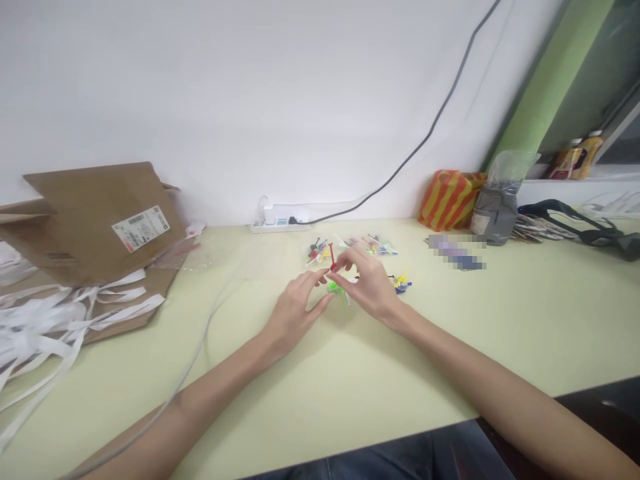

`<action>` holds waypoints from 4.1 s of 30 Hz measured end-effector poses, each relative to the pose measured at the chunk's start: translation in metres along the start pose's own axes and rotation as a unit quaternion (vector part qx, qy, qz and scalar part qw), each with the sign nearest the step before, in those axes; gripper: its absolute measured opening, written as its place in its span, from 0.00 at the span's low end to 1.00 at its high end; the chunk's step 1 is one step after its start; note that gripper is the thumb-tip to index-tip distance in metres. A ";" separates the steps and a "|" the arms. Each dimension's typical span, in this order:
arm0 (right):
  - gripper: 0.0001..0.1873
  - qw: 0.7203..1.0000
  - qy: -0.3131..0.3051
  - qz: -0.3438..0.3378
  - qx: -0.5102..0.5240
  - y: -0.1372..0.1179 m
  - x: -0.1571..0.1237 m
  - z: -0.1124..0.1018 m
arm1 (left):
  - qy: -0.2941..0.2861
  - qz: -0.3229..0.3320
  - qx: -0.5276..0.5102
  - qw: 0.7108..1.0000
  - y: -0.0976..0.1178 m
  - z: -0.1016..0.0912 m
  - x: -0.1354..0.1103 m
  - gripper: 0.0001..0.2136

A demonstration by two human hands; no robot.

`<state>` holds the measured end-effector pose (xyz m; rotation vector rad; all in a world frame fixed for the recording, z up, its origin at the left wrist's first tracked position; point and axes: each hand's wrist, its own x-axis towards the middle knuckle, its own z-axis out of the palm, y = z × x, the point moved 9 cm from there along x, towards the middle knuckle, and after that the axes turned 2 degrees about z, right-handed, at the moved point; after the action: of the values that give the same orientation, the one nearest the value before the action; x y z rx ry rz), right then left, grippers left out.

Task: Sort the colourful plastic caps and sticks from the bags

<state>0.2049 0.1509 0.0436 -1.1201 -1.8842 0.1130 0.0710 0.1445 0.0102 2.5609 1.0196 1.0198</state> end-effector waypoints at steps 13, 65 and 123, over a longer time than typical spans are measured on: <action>0.09 0.980 -0.032 -0.103 0.168 -0.038 -0.016 0.005 | 0.102 -0.042 -0.159 0.981 0.001 -0.022 -0.002 0.09; 0.08 0.971 -0.091 0.183 -0.121 0.093 0.000 0.001 | 0.020 -0.012 -0.007 1.000 -0.029 -0.010 0.005 0.11; 0.02 0.976 -0.142 0.051 0.154 0.044 0.003 0.020 | 0.052 0.040 -0.023 0.998 -0.018 -0.013 0.004 0.13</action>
<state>0.2182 0.1859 0.0129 -1.0246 -1.9695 0.6322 0.0547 0.1594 0.0143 2.5546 0.9127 1.1955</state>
